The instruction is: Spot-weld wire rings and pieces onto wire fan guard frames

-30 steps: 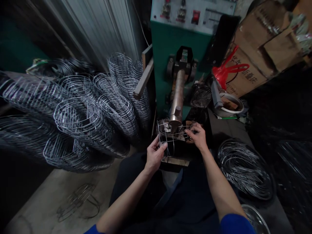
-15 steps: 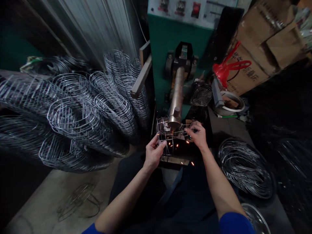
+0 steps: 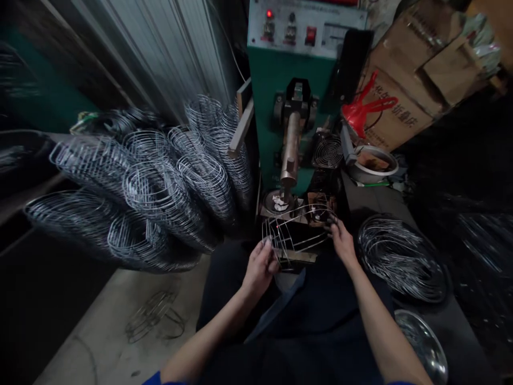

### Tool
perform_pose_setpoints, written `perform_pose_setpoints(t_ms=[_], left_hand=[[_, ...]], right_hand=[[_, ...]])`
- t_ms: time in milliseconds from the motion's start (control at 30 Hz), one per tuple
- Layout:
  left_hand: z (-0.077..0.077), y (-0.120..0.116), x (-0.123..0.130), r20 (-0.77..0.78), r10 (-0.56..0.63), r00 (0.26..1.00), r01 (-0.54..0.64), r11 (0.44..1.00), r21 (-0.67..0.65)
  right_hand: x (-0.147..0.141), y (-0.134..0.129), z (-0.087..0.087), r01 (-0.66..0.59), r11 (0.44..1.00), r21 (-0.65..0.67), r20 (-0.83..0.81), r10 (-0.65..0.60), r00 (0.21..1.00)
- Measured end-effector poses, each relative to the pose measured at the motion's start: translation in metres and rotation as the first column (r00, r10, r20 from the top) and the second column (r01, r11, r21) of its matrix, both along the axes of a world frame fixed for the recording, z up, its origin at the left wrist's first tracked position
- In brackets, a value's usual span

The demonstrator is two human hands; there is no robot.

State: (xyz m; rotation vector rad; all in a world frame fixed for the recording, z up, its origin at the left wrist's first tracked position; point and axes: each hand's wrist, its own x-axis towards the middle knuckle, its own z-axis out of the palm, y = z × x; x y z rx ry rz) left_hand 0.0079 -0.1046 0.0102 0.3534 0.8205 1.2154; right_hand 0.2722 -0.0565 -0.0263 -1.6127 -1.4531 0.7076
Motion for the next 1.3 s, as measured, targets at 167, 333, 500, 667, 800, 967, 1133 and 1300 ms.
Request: perform_pose_setpoints(t_ms=[167, 333, 500, 667, 800, 967, 1133, 1300], left_hand=[[-0.004, -0.090, -0.063, -0.132, -0.535, 0.835, 0.525, 0.845, -0.102], [-0.011, -0.056, -0.132, -0.778, -0.485, 0.399, 0.675, 0.730, -0.109], [-0.029, 0.022, -0.073, -0.984, -0.119, 0.136, 0.769, 0.638, 0.029], [-0.045, 0.034, -0.019, -0.995, 0.030, 0.100, 0.788, 0.608, 0.097], [-0.036, 0.042, -0.013, -0.984, 0.151, 0.096, 0.791, 0.589, 0.167], [-0.007, 0.069, -0.020, -0.964, 0.265, 0.017, 0.796, 0.580, 0.174], [0.022, 0.091, -0.032, -0.935, 0.333, -0.121, 0.806, 0.583, 0.104], [0.046, 0.103, -0.041, -0.900, 0.357, -0.251, 0.796, 0.605, 0.018]], right_hand=[[-0.001, -0.050, 0.014, -0.031, 0.986, -0.161, -0.020, 0.028, 0.999], [-0.030, -0.058, 0.030, -0.334, 0.889, -0.312, 0.069, 0.372, 0.926], [-0.054, -0.053, 0.018, -0.365, 0.876, -0.315, 0.107, 0.415, 0.904], [-0.044, -0.061, 0.011, -0.240, 0.928, -0.286, 0.360, 0.337, 0.870], [-0.042, -0.057, 0.014, -0.148, 0.964, -0.220, 0.555, 0.249, 0.794], [-0.054, -0.023, 0.037, -0.118, 0.961, -0.249, 0.657, 0.257, 0.708], [-0.068, 0.012, 0.067, -0.165, 0.948, -0.273, 0.737, 0.317, 0.597], [-0.082, 0.035, 0.088, -0.204, 0.939, -0.276, 0.768, 0.344, 0.540]])
